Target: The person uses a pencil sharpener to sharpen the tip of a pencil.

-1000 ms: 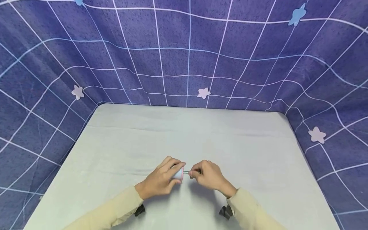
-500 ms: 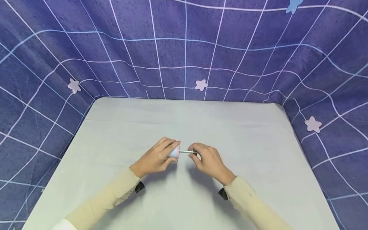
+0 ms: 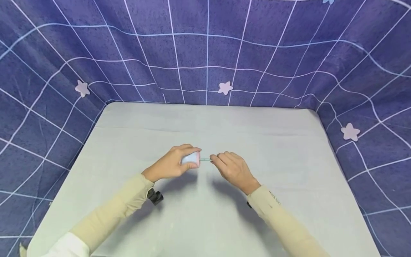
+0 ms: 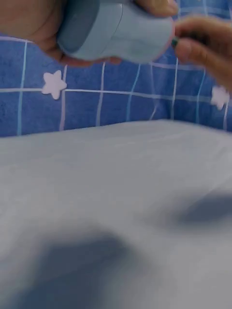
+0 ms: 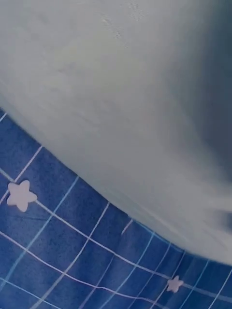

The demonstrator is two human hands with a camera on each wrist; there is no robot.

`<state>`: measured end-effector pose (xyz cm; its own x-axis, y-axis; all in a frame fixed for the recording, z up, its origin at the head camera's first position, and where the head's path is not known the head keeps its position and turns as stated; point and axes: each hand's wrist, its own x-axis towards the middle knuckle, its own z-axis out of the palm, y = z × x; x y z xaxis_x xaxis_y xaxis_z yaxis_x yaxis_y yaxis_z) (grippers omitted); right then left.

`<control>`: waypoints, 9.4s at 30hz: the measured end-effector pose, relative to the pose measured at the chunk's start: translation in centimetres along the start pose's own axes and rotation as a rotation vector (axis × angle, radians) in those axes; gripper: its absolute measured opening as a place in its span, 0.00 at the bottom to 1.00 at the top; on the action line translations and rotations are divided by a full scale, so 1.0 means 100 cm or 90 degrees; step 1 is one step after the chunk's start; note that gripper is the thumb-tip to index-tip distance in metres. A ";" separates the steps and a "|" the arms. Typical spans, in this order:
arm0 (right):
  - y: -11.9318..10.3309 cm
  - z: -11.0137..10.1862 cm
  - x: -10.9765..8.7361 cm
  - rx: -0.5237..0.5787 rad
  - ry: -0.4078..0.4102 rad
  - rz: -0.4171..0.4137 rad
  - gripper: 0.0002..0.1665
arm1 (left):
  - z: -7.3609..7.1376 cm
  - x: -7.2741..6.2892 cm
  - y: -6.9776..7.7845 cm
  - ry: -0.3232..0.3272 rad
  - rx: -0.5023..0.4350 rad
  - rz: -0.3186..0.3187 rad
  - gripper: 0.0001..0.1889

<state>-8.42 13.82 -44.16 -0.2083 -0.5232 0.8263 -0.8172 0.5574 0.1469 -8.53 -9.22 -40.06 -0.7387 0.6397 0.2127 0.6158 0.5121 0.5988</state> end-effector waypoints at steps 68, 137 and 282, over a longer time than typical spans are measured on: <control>-0.016 -0.032 0.030 0.696 -0.607 0.790 0.15 | 0.046 -0.027 -0.015 0.233 0.419 0.415 0.25; -0.029 -0.017 0.004 0.050 -0.137 0.098 0.18 | 0.011 -0.014 0.008 -0.043 -0.095 -0.041 0.19; -0.023 -0.044 0.027 0.476 -0.399 0.526 0.09 | 0.021 -0.018 -0.002 0.264 0.438 0.453 0.23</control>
<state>-4.70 14.00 -39.87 -0.8469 -0.5224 0.0990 -0.3834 0.4710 -0.7945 -6.79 -9.25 -42.19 -0.1056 0.7395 0.6649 0.8679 0.3948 -0.3013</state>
